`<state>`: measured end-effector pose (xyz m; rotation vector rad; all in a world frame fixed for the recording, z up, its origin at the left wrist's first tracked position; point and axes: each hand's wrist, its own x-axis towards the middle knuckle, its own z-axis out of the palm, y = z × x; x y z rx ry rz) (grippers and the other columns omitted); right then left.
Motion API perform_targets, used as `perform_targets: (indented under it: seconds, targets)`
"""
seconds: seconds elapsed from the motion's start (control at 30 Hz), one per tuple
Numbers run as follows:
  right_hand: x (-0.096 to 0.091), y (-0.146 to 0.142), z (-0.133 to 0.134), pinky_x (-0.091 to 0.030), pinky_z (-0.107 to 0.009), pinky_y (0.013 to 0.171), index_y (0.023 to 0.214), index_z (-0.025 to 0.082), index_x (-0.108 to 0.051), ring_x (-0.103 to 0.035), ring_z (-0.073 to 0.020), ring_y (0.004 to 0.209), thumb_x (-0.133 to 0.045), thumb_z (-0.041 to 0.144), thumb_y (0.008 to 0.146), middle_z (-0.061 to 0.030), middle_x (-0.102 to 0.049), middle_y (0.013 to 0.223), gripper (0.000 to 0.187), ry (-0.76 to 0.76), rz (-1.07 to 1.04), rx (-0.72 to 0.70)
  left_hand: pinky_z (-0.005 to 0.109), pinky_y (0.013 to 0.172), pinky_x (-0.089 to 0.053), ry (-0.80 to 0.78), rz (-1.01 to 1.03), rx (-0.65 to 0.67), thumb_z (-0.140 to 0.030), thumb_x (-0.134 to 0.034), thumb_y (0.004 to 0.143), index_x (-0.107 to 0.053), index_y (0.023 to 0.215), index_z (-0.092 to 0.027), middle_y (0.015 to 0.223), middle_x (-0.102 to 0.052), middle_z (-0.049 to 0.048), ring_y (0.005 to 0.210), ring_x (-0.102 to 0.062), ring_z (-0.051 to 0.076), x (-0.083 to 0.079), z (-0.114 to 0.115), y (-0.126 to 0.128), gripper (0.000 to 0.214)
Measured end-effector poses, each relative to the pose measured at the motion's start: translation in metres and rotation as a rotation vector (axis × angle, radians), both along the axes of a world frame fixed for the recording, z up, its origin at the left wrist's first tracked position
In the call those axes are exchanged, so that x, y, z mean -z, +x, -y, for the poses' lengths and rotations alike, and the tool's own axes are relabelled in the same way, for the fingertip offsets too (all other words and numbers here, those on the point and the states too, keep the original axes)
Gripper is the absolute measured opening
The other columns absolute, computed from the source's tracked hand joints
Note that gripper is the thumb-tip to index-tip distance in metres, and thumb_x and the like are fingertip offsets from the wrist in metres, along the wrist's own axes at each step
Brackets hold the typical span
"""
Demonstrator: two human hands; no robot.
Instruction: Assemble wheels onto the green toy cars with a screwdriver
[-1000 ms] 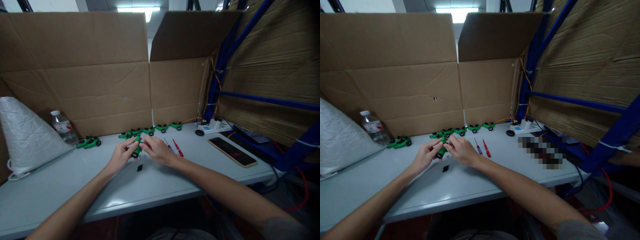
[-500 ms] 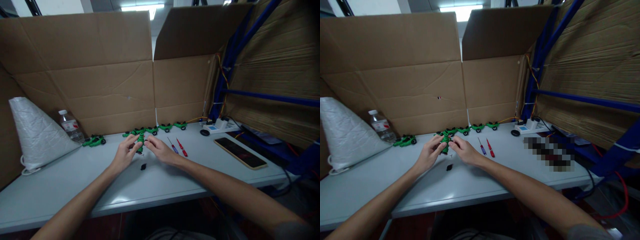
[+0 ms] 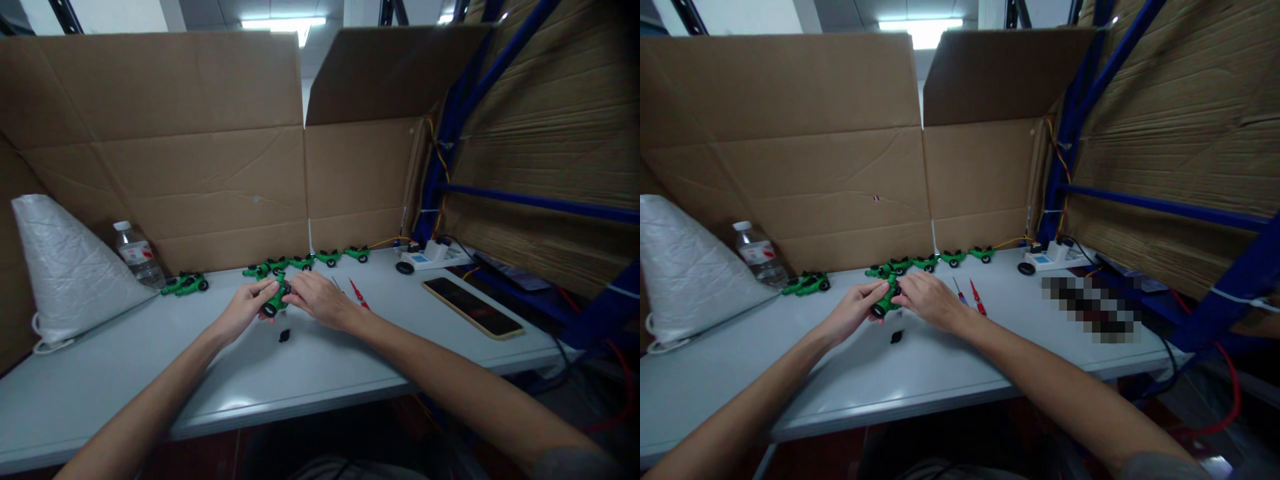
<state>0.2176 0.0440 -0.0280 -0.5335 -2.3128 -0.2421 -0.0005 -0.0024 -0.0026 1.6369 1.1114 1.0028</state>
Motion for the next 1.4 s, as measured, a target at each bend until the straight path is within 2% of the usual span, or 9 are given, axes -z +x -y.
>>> perform_targets:
  seconds: [0.1, 0.33, 0.67, 0.8, 0.93, 1.1, 1.2, 1.27, 1.4]
  targets:
    - [0.000, 0.001, 0.000, -0.042, -0.037, 0.077, 0.102, 0.017, -0.060, -0.057, -0.0248, 0.086, -0.049, 0.051, 0.106, -0.0103, -0.066, 0.094, 0.037, 0.059, 0.019, 0.051, 0.021, 0.048, -0.041, -0.059, 0.042, -0.012, -0.068, -0.067, 0.089, -0.076, 0.096, -0.013, 0.073, -0.066, 0.0027, 0.054, -0.055, 0.010, 0.002, 0.000, 0.002, 0.055]
    - [-0.009, 0.007, 0.003, -0.036, -0.038, 0.074, 0.100, 0.016, -0.062, -0.055, -0.0250, 0.085, -0.042, 0.050, 0.109, -0.0099, -0.066, 0.092, 0.040, 0.258, 0.179, 0.092, 0.021, 0.047, -0.046, -0.186, 0.162, 0.019, -0.066, -0.074, 0.086, -0.074, 0.090, -0.013, 0.073, -0.062, 0.0003, 0.051, -0.051, 0.008, 0.006, 0.000, 0.007, 0.053]
    - [-0.014, 0.006, 0.007, -0.034, -0.037, 0.073, 0.093, 0.018, -0.065, -0.054, -0.0233, 0.082, -0.043, 0.041, 0.112, -0.0090, -0.067, 0.087, 0.037, 0.303, 0.168, 0.086, 0.022, 0.050, -0.047, -0.086, 0.102, 0.061, -0.065, -0.066, 0.092, -0.071, 0.089, -0.013, 0.073, -0.064, 0.0021, 0.054, -0.056, 0.010, 0.008, 0.002, 0.007, 0.052]
    - [-0.007, -0.001, 0.005, -0.035, -0.036, 0.074, 0.087, 0.018, -0.063, -0.055, -0.0211, 0.078, -0.039, 0.036, 0.113, -0.0078, -0.067, 0.081, 0.040, 0.151, 0.058, 0.105, 0.021, 0.049, -0.045, 0.050, -0.019, 0.010, -0.065, -0.060, 0.096, -0.069, 0.092, -0.014, 0.068, -0.062, 0.0000, 0.051, -0.060, 0.011, 0.007, 0.002, 0.008, 0.052]
    - [-0.001, -0.009, 0.006, -0.037, -0.033, 0.075, 0.088, 0.019, -0.058, -0.055, -0.0190, 0.079, -0.039, 0.036, 0.113, -0.0053, -0.065, 0.084, 0.036, -0.165, -0.083, 0.086, 0.024, 0.050, -0.050, 0.237, -0.130, -0.061, -0.062, -0.059, 0.097, -0.074, 0.106, -0.014, 0.088, -0.066, 0.0045, 0.061, -0.064, 0.014, 0.006, 0.000, 0.006, 0.051]
    - [0.004, -0.016, 0.007, -0.034, -0.029, 0.066, 0.086, 0.023, -0.045, -0.048, -0.0152, 0.070, -0.045, 0.042, 0.108, 0.0027, -0.049, 0.075, 0.030, -0.712, -0.366, -0.149, 0.030, 0.075, -0.057, 0.601, -0.311, -0.160, -0.046, -0.059, 0.102, -0.074, 0.123, -0.019, 0.112, -0.067, 0.0097, 0.090, -0.066, 0.020, 0.006, -0.002, 0.002, 0.037]
    - [0.006, -0.019, 0.000, -0.033, -0.028, 0.061, 0.085, 0.024, -0.039, -0.040, -0.0141, 0.062, -0.047, 0.051, 0.105, 0.0055, -0.040, 0.070, 0.034, -1.030, -0.437, -0.342, 0.033, 0.084, -0.055, 0.698, -0.391, -0.177, -0.040, -0.057, 0.104, -0.070, 0.132, -0.022, 0.122, -0.067, 0.0103, 0.093, -0.066, 0.019, 0.007, -0.004, -0.001, 0.036]
    - [0.008, -0.019, -0.004, -0.032, -0.028, 0.060, 0.085, 0.025, -0.039, -0.037, -0.0135, 0.062, -0.052, 0.054, 0.101, 0.0060, -0.038, 0.071, 0.036, -1.086, -0.436, -0.411, 0.033, 0.086, -0.054, 0.708, -0.422, -0.161, -0.039, -0.055, 0.106, -0.069, 0.134, -0.022, 0.123, -0.066, 0.0095, 0.092, -0.066, 0.019, 0.008, -0.004, -0.002, 0.036]
    - [0.009, -0.015, -0.006, -0.033, -0.027, 0.065, 0.085, 0.023, -0.043, -0.038, -0.0133, 0.069, -0.057, 0.054, 0.099, 0.0050, -0.038, 0.076, 0.038, -0.958, -0.436, -0.399, 0.030, 0.078, -0.052, 0.674, -0.444, -0.141, -0.041, -0.054, 0.106, -0.072, 0.130, -0.021, 0.104, -0.064, 0.0067, 0.089, -0.062, 0.019, 0.007, -0.003, -0.001, 0.036]
